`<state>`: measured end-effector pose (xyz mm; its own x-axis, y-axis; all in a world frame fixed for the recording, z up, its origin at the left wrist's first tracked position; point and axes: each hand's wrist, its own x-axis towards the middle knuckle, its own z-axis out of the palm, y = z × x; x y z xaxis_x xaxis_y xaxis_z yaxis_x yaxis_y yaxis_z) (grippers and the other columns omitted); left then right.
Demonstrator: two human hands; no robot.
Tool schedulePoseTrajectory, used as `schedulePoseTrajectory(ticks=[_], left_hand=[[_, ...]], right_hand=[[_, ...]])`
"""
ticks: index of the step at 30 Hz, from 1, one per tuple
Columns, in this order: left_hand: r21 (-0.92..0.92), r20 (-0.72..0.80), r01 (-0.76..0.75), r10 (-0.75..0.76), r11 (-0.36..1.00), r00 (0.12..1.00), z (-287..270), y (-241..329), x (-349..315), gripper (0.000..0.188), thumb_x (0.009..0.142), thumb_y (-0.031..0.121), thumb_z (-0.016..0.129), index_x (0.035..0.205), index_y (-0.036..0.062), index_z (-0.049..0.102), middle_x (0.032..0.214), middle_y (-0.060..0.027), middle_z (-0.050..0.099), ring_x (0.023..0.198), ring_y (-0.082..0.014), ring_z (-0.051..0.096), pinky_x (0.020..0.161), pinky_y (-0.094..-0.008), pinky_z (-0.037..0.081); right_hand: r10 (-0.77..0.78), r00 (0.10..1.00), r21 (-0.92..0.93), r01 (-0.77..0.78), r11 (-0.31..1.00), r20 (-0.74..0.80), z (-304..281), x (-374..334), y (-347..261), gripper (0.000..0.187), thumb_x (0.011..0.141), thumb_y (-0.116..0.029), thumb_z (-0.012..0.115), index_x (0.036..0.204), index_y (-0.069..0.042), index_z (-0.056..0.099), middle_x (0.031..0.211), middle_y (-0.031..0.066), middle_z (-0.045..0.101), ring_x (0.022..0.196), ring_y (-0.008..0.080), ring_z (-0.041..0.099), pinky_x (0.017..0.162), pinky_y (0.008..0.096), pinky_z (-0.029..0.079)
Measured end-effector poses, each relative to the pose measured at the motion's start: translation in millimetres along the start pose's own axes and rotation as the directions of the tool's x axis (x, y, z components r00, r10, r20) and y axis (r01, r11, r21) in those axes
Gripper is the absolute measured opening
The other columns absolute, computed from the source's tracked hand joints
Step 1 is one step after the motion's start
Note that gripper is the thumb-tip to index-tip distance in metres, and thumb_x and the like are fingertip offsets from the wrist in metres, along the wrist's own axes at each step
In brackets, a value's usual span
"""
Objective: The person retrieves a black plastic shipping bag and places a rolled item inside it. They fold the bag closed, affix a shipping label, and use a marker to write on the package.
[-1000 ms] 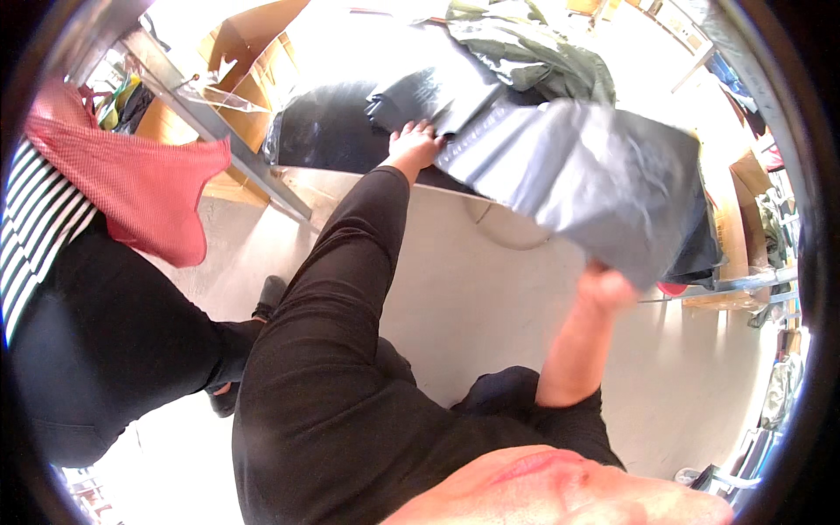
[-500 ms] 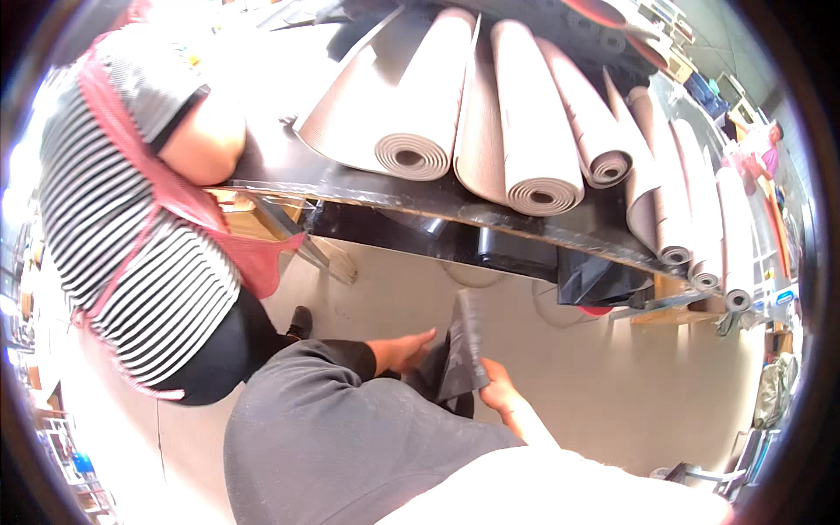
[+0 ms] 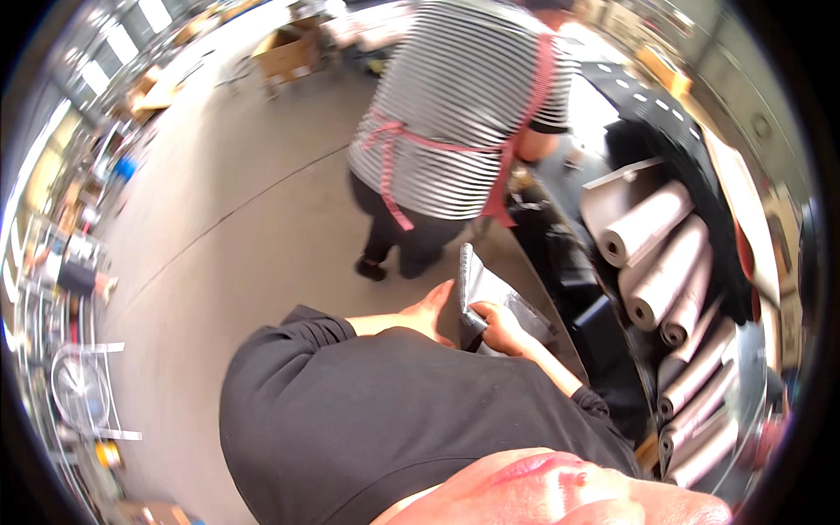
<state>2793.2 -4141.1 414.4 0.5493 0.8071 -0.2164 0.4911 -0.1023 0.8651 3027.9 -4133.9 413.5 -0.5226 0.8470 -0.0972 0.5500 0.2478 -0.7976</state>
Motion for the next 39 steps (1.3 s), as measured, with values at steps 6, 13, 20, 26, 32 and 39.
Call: schedulePoseTrajectory(ticks=[6, 13, 20, 26, 32, 39], left_hand=[[-0.353, -0.52, -0.034, -0.166, 0.935, 0.838, -35, -9, -117, 0.111, 0.066, 0.015, 0.086, 0.151, -0.0001, 0.016, 0.137, -0.0211, 0.047, 0.127, -0.0302, 0.05, 0.106, -0.0379, 0.04], [-0.298, -0.902, -0.081, -0.253, 0.951, 0.35, -108, -111, -249, 0.117, 0.068, 0.012, 0.085, 0.155, 0.0036, 0.008, 0.151, -0.0219, 0.033, 0.136, -0.0334, 0.042, 0.113, -0.0433, 0.034], [0.243, -0.739, 0.318, -0.038, 0.916, 0.673, -264, -205, -379, 0.079, 0.077, 0.03, 0.078, 0.142, 0.0007, 0.044, 0.153, -0.011, 0.04, 0.14, -0.0323, 0.038, 0.116, -0.0434, 0.032], [-0.063, -0.742, 0.234, -0.203, 0.97, 0.639, -384, -267, -397, 0.07, 0.077, 0.024, 0.079, 0.136, -0.0018, 0.051, 0.144, -0.0147, 0.049, 0.133, -0.03, 0.047, 0.109, -0.0378, 0.042], [-0.113, -0.795, 0.189, -0.202, 0.976, 0.571, -526, -366, -387, 0.062, 0.07, 0.024, 0.084, 0.122, -0.0007, 0.062, 0.129, -0.0161, 0.059, 0.116, -0.0299, 0.061, 0.094, -0.0394, 0.052], [-0.393, -0.665, 0.354, -0.528, 0.849, 0.528, -730, -410, -401, 0.057, 0.064, 0.028, 0.086, 0.11, 0.002, 0.065, 0.111, -0.0128, 0.06, 0.107, -0.0265, 0.06, 0.093, -0.0386, 0.05]], right_hand=[[0.033, 0.917, -0.147, 0.028, 0.989, 0.397, 89, 105, -127, 0.026, 0.074, -0.006, 0.058, 0.098, -0.006, 0.068, 0.097, 0.0205, 0.069, 0.098, 0.0373, 0.065, 0.085, 0.0436, 0.049], [0.053, 0.744, -0.212, 0.121, 0.97, 0.666, 250, 226, -276, 0.034, 0.077, -0.002, 0.056, 0.108, -0.007, 0.068, 0.107, 0.0172, 0.068, 0.105, 0.0324, 0.065, 0.089, 0.0397, 0.049], [0.154, 0.444, -0.404, 0.55, 0.731, 0.883, 396, 345, -395, 0.024, 0.082, -0.019, 0.068, 0.105, -0.012, 0.072, 0.109, 0.0076, 0.07, 0.102, 0.0237, 0.067, 0.083, 0.0348, 0.052], [0.086, 0.326, -0.312, 0.747, 0.587, 0.941, 454, 465, -427, 0.022, 0.084, -0.026, 0.067, 0.103, -0.017, 0.072, 0.106, 0.0022, 0.07, 0.103, 0.0198, 0.066, 0.078, 0.0342, 0.053], [-0.096, 0.479, -0.344, 0.741, 0.577, 0.873, 475, 595, -470, 0.016, 0.088, -0.021, 0.059, 0.096, -0.009, 0.065, 0.095, 0.0056, 0.068, 0.09, 0.0187, 0.067, 0.07, 0.0352, 0.051], [-0.015, 0.161, -0.114, 0.756, 0.644, 0.987, 535, 788, -564, 0.033, 0.087, -0.02, 0.063, 0.119, -0.011, 0.065, 0.109, 0.0075, 0.068, 0.103, 0.0252, 0.068, 0.083, 0.0378, 0.053]])
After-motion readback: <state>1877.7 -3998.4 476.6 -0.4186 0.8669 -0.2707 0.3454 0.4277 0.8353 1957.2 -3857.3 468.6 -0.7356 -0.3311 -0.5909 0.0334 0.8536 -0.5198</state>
